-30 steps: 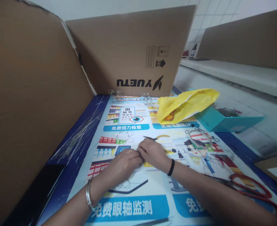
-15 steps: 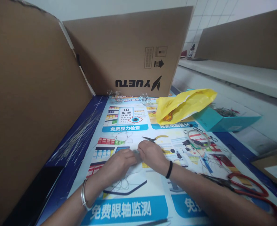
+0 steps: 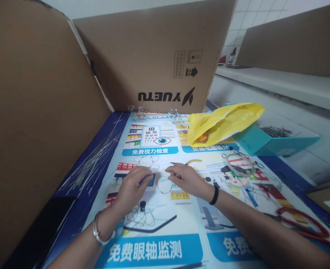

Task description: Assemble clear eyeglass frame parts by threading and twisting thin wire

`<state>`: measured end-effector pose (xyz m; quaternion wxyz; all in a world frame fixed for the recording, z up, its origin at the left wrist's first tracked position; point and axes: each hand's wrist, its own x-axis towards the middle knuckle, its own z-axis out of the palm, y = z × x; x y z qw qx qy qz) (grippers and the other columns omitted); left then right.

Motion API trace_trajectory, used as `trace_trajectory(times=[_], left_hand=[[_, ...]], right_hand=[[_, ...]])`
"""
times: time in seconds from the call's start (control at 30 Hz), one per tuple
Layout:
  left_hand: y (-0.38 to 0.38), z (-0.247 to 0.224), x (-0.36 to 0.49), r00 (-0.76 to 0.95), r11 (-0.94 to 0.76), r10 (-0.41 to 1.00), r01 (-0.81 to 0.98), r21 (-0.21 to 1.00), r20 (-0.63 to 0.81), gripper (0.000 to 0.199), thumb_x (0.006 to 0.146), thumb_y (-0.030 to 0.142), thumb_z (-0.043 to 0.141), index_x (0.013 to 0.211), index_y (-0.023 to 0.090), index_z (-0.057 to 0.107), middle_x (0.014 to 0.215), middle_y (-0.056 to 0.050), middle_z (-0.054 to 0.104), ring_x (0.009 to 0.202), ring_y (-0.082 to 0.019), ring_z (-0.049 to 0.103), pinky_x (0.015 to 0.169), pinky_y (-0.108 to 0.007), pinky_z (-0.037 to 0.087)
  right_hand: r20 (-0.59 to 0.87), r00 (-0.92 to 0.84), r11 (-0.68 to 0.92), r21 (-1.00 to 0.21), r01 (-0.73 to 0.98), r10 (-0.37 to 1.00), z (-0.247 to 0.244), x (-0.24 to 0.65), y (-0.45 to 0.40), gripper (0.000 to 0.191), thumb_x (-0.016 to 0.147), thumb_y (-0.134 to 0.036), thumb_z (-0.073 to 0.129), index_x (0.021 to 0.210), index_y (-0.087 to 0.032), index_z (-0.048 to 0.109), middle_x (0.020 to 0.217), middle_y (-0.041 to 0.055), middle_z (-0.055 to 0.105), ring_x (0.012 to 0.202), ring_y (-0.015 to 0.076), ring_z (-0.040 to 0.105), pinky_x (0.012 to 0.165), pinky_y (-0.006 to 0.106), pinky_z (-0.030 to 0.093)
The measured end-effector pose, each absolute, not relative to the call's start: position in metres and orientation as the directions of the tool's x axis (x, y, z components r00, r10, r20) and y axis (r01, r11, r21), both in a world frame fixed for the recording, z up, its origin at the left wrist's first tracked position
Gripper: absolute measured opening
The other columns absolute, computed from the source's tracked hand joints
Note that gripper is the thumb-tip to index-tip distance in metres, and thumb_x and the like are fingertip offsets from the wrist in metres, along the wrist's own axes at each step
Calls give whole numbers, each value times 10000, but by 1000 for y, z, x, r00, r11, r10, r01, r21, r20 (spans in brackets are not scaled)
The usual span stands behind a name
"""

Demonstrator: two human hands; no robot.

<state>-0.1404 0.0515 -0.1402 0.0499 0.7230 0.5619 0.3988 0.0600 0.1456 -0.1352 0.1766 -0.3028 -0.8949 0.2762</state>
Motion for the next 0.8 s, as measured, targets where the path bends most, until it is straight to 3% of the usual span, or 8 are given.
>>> trace_trajectory(times=[0.2,0.4,0.8], left_hand=[[45,-138,-128,161,-345,907,815,466,390,172,795,251,595,960,204,601,899,-51,652,868,-206,569,786,-370,454],[43,-137,-122,202,-312,941,826,470,270,211,763,277,637,961,213,604,941,-51,642,917,-228,542,810,-383,432],[43,-133,-118,181,-274,957,819,504,226,126,724,183,644,832,213,585,896,-27,629,891,-215,535,779,-348,412]], right_hand=[[81,-892,800,-484,355,445,-129,66,151,566,701,-439,668,1191,-188,538,976,68,583,915,196,541,763,278,428],[73,-877,827,-379,416,475,-130,61,142,521,729,-473,629,1196,-266,529,976,50,582,947,211,537,765,292,425],[66,-883,828,-383,408,466,-126,60,139,444,750,-487,601,1136,-272,551,940,38,578,936,204,531,746,288,415]])
